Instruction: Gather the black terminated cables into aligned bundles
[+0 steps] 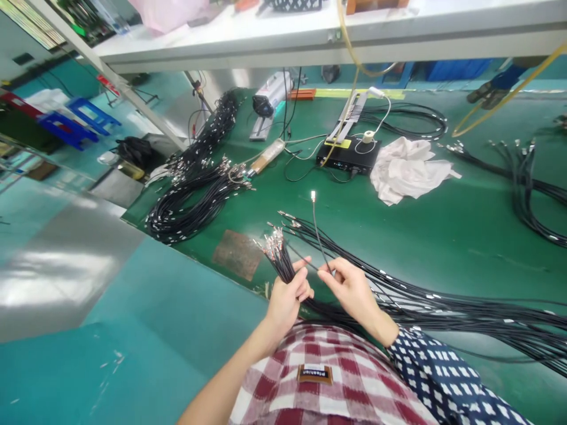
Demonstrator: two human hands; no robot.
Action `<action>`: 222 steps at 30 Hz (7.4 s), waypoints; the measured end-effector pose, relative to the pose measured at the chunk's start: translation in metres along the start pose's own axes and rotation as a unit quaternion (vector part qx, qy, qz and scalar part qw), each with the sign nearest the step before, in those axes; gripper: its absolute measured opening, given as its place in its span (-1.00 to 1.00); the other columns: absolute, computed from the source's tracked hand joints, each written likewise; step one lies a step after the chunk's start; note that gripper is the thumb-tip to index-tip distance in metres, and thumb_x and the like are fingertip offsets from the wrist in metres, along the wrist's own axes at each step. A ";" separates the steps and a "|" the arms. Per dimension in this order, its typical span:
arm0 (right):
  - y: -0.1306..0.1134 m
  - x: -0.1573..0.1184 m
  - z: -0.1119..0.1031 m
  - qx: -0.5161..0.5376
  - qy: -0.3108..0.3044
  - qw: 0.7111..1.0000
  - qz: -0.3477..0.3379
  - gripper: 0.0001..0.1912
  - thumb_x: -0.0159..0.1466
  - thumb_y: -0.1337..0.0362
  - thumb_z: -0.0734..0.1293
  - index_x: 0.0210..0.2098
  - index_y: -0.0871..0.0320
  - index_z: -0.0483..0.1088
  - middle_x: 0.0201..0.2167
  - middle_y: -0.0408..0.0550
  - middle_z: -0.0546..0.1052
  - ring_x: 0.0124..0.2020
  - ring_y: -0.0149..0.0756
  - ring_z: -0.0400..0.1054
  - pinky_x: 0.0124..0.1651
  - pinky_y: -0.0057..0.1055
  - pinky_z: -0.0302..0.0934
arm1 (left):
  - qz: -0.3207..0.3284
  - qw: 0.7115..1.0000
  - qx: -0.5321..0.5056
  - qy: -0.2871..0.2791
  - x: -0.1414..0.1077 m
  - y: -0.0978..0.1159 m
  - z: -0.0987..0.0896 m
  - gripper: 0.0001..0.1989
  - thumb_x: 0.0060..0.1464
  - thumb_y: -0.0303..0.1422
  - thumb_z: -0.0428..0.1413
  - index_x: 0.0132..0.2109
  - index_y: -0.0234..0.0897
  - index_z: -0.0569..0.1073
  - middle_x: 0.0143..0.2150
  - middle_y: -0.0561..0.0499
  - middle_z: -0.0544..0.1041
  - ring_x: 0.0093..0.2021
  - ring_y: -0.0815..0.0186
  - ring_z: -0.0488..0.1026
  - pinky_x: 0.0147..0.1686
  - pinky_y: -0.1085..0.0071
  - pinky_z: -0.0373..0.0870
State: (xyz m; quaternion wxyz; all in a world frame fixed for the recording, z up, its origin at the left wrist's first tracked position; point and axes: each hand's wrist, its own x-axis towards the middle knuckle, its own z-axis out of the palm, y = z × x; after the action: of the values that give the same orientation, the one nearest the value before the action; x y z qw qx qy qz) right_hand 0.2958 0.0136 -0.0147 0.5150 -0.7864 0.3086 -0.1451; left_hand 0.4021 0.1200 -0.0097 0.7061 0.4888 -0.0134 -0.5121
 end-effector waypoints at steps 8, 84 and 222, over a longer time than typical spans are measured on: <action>-0.002 -0.019 -0.010 -0.010 -0.051 0.998 -0.044 -0.78 0.30 0.16 0.18 -0.24 0.10 0.41 -0.37 -0.08 0.39 -0.40 -0.34 0.26 -0.32 -0.42 0.12 | 0.003 0.998 0.028 0.049 0.003 0.000 -0.005 -0.65 0.08 -0.16 0.07 -0.25 -0.43 0.47 -0.61 0.09 0.23 -0.57 0.48 0.22 -0.42 0.46 0.25; 0.039 -0.034 -0.029 0.373 -0.092 0.915 0.125 -0.81 0.29 0.17 0.21 -0.22 0.17 0.28 -0.59 -0.19 0.38 -0.66 -0.54 0.18 -0.55 -0.56 0.05 | 0.000 1.000 -0.014 -0.005 -0.003 0.000 -0.002 -0.69 0.17 -0.27 0.00 -0.04 -0.39 0.37 -0.67 0.21 -0.06 -0.66 0.52 -0.03 -0.59 0.49 0.06; 0.001 -0.061 -0.014 0.053 -0.214 0.973 0.063 -0.71 0.33 0.10 0.09 -0.18 0.07 0.35 -0.62 -0.22 0.43 -0.61 -0.41 0.26 -0.44 -0.46 0.14 | -0.023 0.999 -0.011 0.031 -0.009 -0.007 -0.002 -0.75 0.08 -0.27 0.10 -0.19 -0.40 0.42 -0.62 0.17 0.07 -0.60 0.53 0.13 -0.47 0.50 0.16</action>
State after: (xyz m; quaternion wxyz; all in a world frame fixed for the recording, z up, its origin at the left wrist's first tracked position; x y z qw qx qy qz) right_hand 0.2409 0.0418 -0.0035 0.6178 -0.7502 0.2318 0.0429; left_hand 0.3935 0.1281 -0.0110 0.6995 0.4968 0.0249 -0.5130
